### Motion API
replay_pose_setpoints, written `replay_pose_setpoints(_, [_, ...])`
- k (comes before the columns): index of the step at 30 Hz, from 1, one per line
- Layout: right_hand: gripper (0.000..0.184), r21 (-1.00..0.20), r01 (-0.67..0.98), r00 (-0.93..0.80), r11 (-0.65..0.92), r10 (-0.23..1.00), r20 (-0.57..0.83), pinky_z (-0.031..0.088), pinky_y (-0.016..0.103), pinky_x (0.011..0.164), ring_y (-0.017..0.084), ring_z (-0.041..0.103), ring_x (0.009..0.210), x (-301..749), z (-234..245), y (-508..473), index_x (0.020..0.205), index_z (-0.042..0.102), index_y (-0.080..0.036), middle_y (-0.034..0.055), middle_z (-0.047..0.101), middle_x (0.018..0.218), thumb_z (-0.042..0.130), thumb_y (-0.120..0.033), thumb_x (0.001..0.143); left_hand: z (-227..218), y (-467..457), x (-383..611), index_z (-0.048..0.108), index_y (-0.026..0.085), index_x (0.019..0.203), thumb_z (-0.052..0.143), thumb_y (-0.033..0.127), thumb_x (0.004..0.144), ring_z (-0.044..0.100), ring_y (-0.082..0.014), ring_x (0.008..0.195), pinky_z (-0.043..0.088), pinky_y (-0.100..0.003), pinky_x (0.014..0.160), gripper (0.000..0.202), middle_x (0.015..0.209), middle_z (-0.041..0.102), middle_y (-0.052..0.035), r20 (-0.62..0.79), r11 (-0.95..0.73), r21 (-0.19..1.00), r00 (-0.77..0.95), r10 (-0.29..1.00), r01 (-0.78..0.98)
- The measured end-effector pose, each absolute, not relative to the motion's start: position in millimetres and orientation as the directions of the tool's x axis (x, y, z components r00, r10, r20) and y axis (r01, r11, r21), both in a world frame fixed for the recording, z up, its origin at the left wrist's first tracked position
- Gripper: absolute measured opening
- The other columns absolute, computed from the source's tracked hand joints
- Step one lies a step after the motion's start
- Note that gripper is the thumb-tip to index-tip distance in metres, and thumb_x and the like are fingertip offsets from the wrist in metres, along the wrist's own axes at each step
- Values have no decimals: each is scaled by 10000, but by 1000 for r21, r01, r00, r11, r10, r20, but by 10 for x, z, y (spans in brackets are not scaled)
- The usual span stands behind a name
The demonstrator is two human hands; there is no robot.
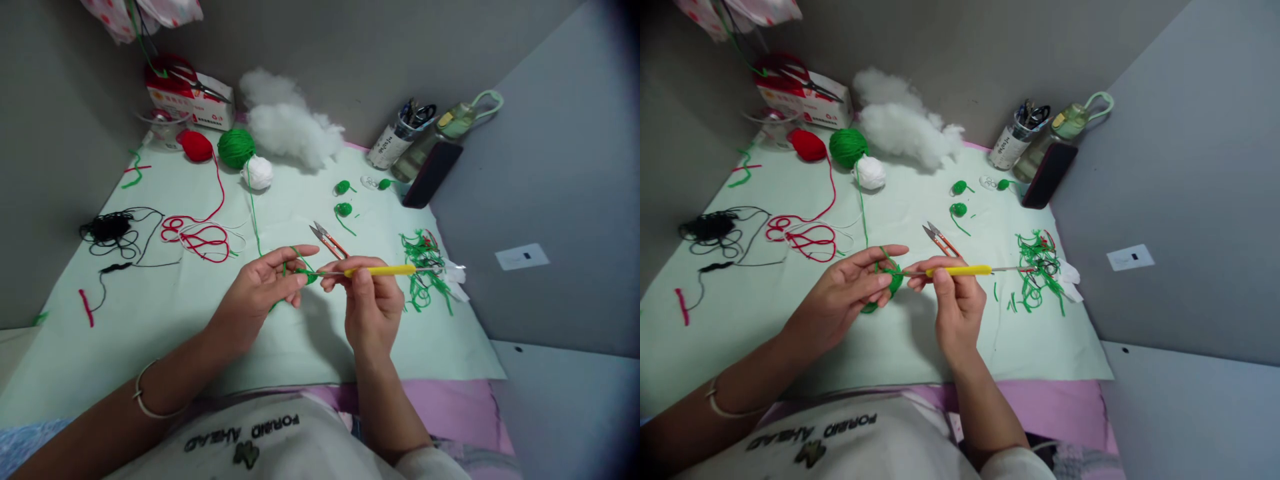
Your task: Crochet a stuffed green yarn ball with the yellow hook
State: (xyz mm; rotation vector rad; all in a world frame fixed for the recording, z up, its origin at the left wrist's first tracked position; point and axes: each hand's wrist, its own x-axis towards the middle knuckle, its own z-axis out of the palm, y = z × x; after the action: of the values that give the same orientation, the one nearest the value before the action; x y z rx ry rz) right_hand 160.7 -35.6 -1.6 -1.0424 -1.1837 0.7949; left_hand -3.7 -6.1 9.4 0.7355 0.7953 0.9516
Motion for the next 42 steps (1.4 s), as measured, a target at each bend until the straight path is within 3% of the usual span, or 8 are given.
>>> replay_pose_setpoints(7, [255, -600, 521, -15, 607, 710, 704, 647, 365, 747, 193, 760, 882, 1559, -63, -445, 1193, 706, -263, 53, 800, 1000, 545, -143, 1036, 78, -113, 12, 810, 222, 1178, 857, 189, 779, 557, -113, 717, 480, -238, 668, 402, 823, 624, 14, -216, 277, 907, 212, 953, -319])
replay_pose_setpoints(12, [306, -372, 743, -73, 556, 620, 781, 642, 347, 759, 212, 754, 979, 1527, -176, -444, 1207, 743, -322, 60, 779, 1083, 669, -136, 976, 57, -107, 29, 782, 208, 1238, 858, 210, 794, 501, -77, 625, 465, -203, 609, 450, 762, 597, 35, -297, 452, 762, 370, 880, -463])
replay_pose_setpoints(16, [237, -726, 418, 157, 546, 744, 650, 620, 341, 701, 182, 723, 836, 1547, -107, -406, 1118, 764, -279, 45, 767, 960, 572, -166, 1036, 41, -40, -24, 811, 146, 1164, 847, 200, 811, 380, -39, 559, 401, -174, 532, 359, 737, 537, 38, -366, 599, 592, 483, 796, -539])
replay_pose_setpoints(19, [213, -886, 78, 258, 456, 850, 460, 587, 316, 618, 154, 682, 705, 1557, -60, -358, 1025, 772, -253, 31, 749, 890, 562, -249, 1058, 54, -20, -34, 818, 180, 1157, 840, 179, 816, 374, -40, 551, 394, -178, 525, 342, 735, 548, 42, -317, 548, 628, 461, 829, -553])
replay_pose_setpoints(24, [192, -886, 162, 186, 435, 868, 460, 597, 310, 684, 155, 710, 791, 1525, -99, -339, 1061, 788, -256, 34, 786, 945, 607, -200, 1034, 83, -62, 38, 815, 205, 1139, 880, 213, 775, 474, -63, 570, 397, -204, 510, 370, 784, 648, 23, -261, 465, 735, 426, 866, -494])
replay_pose_setpoints(29, [323, -626, 519, 55, 582, 708, 704, 625, 338, 805, 187, 748, 956, 1548, -122, -372, 1160, 792, -275, 62, 800, 1061, 665, -60, 955, 50, -50, 45, 810, 166, 1163, 843, 208, 808, 366, -36, 516, 392, -176, 500, 358, 685, 511, 62, -347, 569, 631, 465, 815, -527])
replay_pose_setpoints(36, [177, -930, -52, 268, 365, 902, 339, 577, 286, 627, 134, 682, 705, 1605, -73, -340, 985, 808, -264, 19, 759, 894, 638, -280, 1029, 28, -14, -2, 826, 188, 1151, 817, 169, 835, 304, -25, 509, 370, -140, 489, 317, 655, 452, 73, -313, 569, 596, 489, 814, -566])
replay_pose_setpoints(42, [158, -947, -163, 233, 278, 943, 236, 589, 273, 691, 121, 710, 738, 1604, -101, -326, 994, 805, -247, 18, 785, 917, 661, -306, 1023, 38, -65, 6, 825, 233, 1130, 835, 230, 842, 486, -41, 551, 419, -187, 510, 288, 814, 635, 30, -250, 452, 755, 429, 868, -475])
